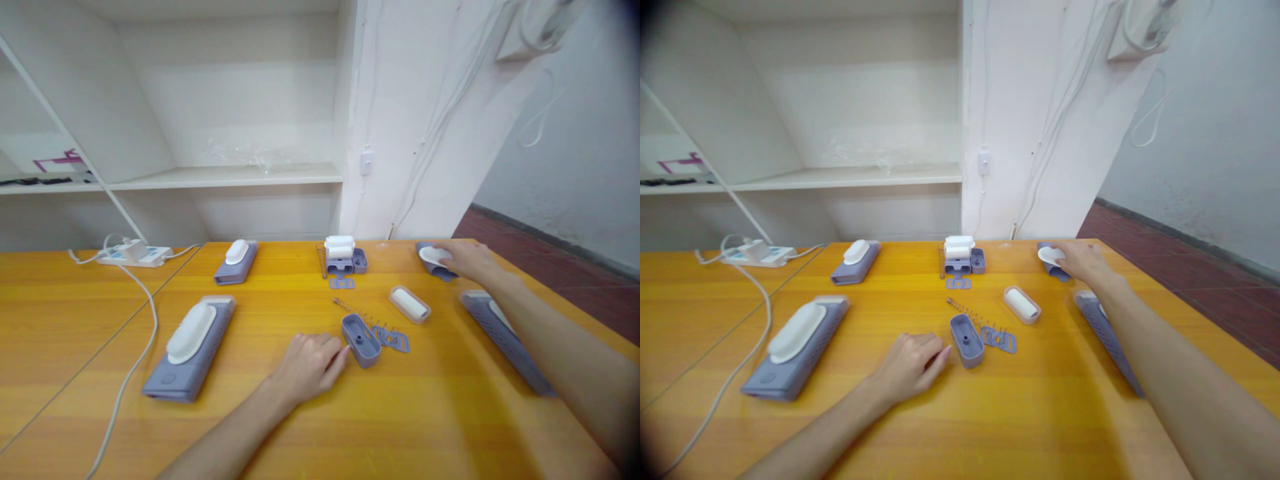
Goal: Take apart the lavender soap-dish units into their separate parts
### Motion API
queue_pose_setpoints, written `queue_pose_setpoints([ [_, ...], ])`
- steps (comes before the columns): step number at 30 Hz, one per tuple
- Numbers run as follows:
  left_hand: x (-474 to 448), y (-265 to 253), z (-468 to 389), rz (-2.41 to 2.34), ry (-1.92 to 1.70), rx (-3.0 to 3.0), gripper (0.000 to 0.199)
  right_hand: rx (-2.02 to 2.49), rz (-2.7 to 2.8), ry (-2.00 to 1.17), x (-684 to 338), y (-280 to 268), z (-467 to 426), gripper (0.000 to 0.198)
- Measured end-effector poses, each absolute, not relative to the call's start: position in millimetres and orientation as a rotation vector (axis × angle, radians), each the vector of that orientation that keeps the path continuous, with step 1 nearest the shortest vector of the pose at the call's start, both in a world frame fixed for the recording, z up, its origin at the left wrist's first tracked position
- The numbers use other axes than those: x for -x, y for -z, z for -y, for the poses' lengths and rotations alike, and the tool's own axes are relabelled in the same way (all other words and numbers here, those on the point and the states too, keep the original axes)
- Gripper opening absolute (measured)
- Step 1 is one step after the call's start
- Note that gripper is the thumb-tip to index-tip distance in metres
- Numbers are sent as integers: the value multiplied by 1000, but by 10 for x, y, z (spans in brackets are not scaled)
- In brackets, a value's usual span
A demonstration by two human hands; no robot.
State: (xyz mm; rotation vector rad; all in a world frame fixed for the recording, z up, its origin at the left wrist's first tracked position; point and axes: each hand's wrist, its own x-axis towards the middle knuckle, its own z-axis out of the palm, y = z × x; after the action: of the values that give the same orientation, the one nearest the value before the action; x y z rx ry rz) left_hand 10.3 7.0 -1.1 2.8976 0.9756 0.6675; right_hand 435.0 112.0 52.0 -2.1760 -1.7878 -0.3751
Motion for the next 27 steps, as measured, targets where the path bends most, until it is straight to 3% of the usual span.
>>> queue_pose_setpoints([
  [14,-110,4,-81,-981,-639,-2895,27,2422,1649,554,-4034,-334,-1025,38],
  [22,-101,29,-76,-967,-656,-2893,27,2409,1710,448,-4095,-308,-1102,41],
  [27,-107,23,-78,-957,-668,-2899,26,2498,1553,377,-4069,-272,-1121,55],
])
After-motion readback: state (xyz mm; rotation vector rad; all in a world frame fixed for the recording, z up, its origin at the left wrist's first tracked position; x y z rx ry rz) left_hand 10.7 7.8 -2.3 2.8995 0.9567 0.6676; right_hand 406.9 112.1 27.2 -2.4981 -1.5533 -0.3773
